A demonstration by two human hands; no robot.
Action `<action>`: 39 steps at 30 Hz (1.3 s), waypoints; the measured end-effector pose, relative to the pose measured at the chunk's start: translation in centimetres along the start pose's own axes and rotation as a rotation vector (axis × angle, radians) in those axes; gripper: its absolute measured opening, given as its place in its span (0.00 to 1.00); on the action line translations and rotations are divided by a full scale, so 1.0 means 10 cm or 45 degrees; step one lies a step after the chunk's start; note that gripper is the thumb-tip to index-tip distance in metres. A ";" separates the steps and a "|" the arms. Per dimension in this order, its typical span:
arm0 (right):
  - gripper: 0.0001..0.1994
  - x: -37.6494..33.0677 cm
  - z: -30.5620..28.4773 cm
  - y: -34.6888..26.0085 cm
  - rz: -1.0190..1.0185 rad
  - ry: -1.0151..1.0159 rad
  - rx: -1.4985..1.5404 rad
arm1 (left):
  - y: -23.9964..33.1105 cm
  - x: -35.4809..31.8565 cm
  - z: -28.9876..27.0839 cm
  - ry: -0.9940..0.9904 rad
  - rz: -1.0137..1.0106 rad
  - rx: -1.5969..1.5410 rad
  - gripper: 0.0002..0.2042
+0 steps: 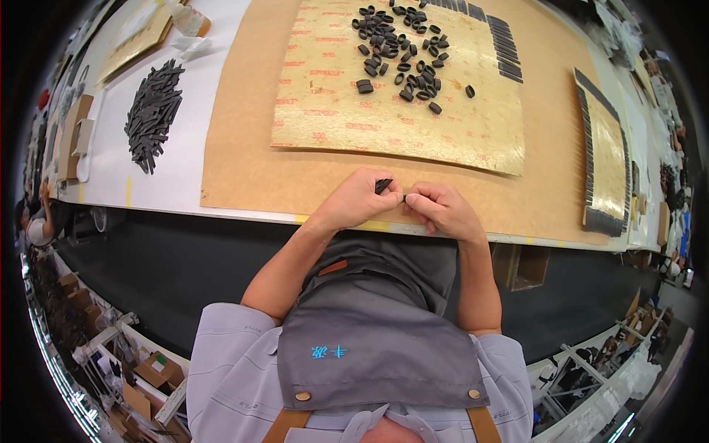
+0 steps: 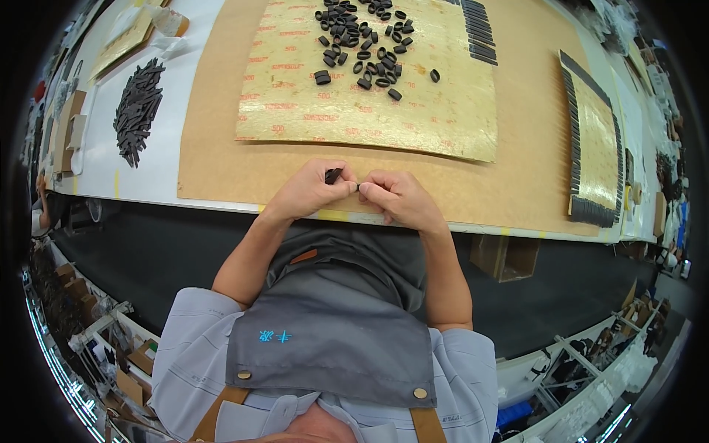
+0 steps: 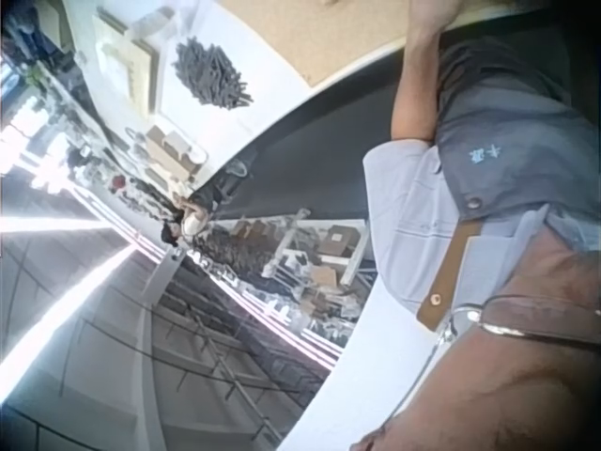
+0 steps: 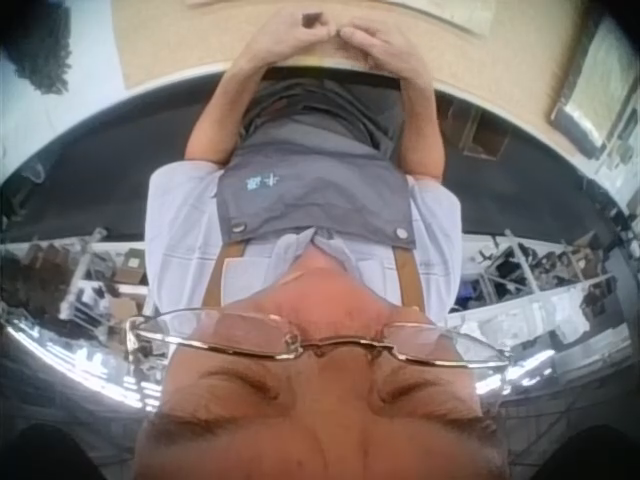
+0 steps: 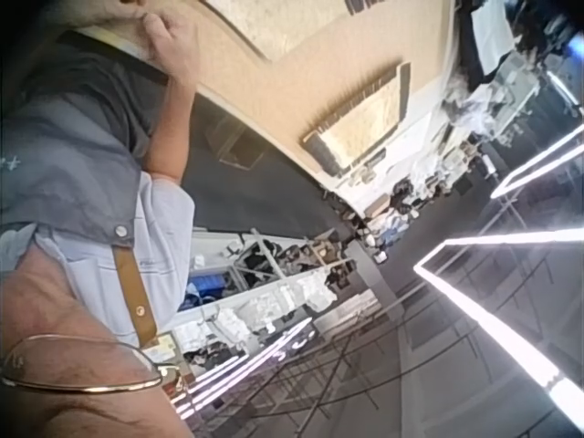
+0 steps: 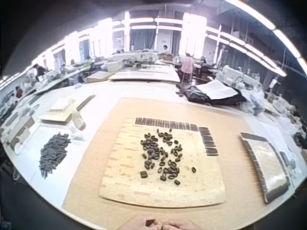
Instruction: Assembling and arranging small black components on a gold-colored board in a workshop.
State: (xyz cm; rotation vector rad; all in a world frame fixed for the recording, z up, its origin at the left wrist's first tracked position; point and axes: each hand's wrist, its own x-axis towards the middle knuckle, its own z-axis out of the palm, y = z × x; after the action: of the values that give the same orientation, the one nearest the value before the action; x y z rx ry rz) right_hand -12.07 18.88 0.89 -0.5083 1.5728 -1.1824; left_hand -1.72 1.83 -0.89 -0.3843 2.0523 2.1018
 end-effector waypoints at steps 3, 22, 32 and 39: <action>0.13 0.00 0.06 0.03 -0.051 0.158 -0.028 | 0.01 -0.02 -0.01 -0.002 0.037 -0.066 0.05; 0.10 0.04 0.05 0.22 -0.340 0.164 0.480 | 0.02 -0.07 0.04 0.125 0.183 -0.030 0.07; 0.05 0.01 0.06 0.19 -0.299 0.254 0.477 | 0.01 -0.09 0.09 0.151 0.178 -0.013 0.06; 0.04 0.09 0.09 0.21 -0.338 0.196 0.497 | 0.06 -0.03 0.11 0.281 0.156 -0.083 0.07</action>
State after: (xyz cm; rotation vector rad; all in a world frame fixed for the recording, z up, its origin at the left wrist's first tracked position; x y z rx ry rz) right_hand -11.08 18.64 -1.38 -0.3804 1.3794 -1.7212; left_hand -1.64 2.93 -0.21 -0.5350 2.1814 2.2945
